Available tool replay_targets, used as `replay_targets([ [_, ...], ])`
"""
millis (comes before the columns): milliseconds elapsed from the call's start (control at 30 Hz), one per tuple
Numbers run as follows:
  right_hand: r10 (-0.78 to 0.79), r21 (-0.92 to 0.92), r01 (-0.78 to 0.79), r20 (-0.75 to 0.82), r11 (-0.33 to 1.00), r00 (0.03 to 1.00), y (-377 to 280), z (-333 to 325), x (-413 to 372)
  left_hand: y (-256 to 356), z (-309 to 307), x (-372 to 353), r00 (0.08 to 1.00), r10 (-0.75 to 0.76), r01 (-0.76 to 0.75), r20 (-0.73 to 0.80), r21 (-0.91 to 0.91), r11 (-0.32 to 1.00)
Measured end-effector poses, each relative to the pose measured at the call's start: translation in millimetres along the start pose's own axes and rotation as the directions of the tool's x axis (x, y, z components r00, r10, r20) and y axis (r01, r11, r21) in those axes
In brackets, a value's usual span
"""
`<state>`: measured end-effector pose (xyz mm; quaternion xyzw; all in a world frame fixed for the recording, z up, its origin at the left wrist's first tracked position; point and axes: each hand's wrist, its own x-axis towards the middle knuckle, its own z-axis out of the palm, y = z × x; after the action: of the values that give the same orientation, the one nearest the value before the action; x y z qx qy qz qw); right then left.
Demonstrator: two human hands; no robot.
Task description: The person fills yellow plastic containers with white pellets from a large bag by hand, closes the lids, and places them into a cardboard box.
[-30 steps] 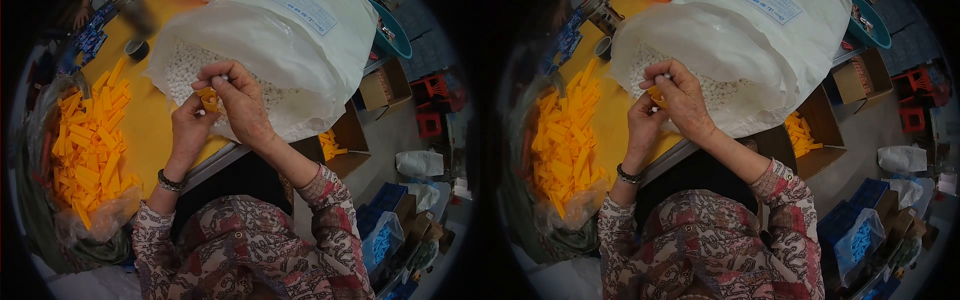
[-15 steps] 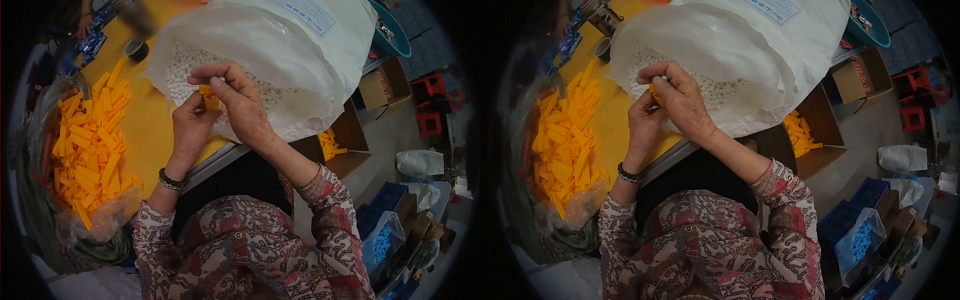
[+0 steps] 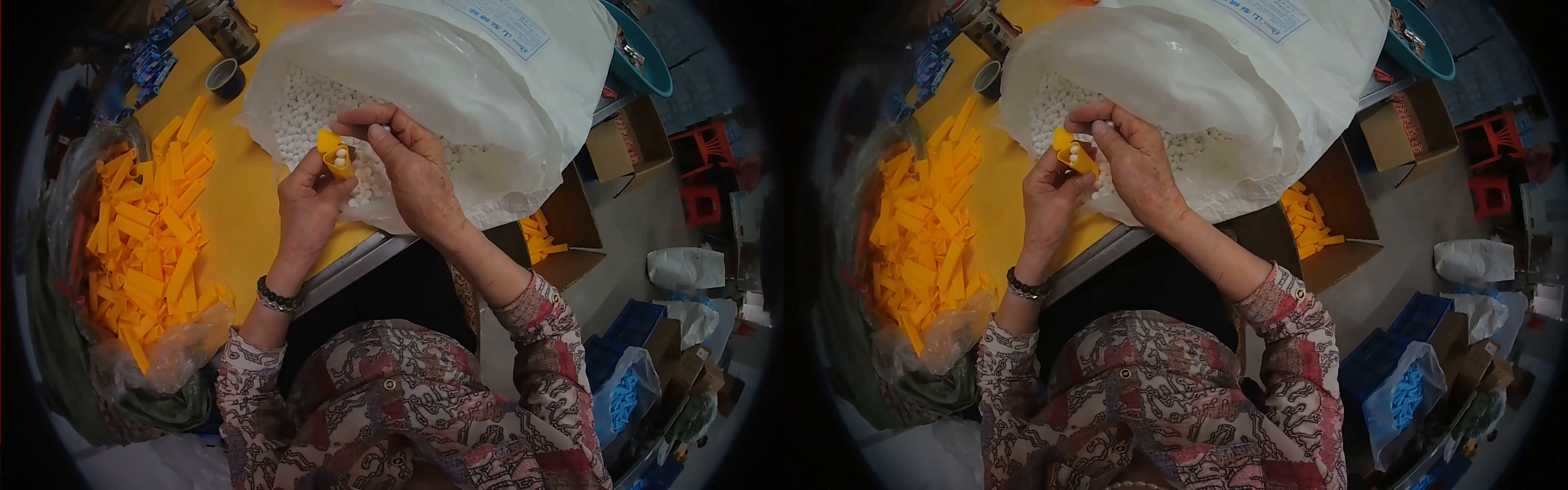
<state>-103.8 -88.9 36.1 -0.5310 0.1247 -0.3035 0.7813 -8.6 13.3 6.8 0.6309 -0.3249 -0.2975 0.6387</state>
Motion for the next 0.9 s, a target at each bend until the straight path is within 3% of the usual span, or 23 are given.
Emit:
replay_targets([
  [33,-0.001,0.001,0.001,0.001,1.000,1.000,0.3,-2.7,-0.8,1.6,-0.6,-0.3,1.000,0.011,-0.011,-0.011,-0.005,1.000],
  [100,-0.044,-0.364,0.016,-0.068,0.931,0.997,3.2,-7.9,-1.9,3.0,-1.4,-0.3,0.999,0.034,-0.034,-0.012,0.010,0.999],
  [133,-0.045,-0.363,0.017,-0.068,0.932,0.997,8.4,-10.1,-1.8,3.7,-1.9,-0.2,0.998,0.057,-0.056,-0.011,0.024,0.998],
  [200,-0.255,-0.444,0.174,-0.131,0.879,0.958,15.6,-11.1,-0.8,6.0,-3.1,-1.8,0.997,0.082,-0.082,-0.005,0.029,0.996],
  [333,-0.114,-0.418,0.063,-0.099,0.906,0.989,1.2,-9.6,-12.9,14.4,-4.5,-4.0,0.992,0.127,-0.126,0.009,-0.060,0.990],
  [400,-0.056,-0.218,0.040,-0.071,0.975,0.996,0.3,-5.9,-17.6,15.6,-3.9,-4.6,0.991,0.130,-0.125,0.031,-0.121,0.985],
  [533,-0.079,-0.181,0.073,-0.027,0.981,0.996,-1.0,-4.5,-19.3,17.7,-0.3,-8.0,0.983,0.150,-0.117,0.102,-0.277,0.954],
  [767,-0.021,-0.104,0.018,-0.025,0.994,0.999,-0.1,-11.2,-22.5,18.1,8.5,-13.4,0.987,0.114,-0.093,0.112,-0.184,0.979],
  [900,0.003,-0.141,-0.012,-0.064,0.990,0.998,-4.6,-12.9,-24.1,18.3,9.2,-12.1,0.984,0.153,-0.154,0.086,0.008,0.988],
])
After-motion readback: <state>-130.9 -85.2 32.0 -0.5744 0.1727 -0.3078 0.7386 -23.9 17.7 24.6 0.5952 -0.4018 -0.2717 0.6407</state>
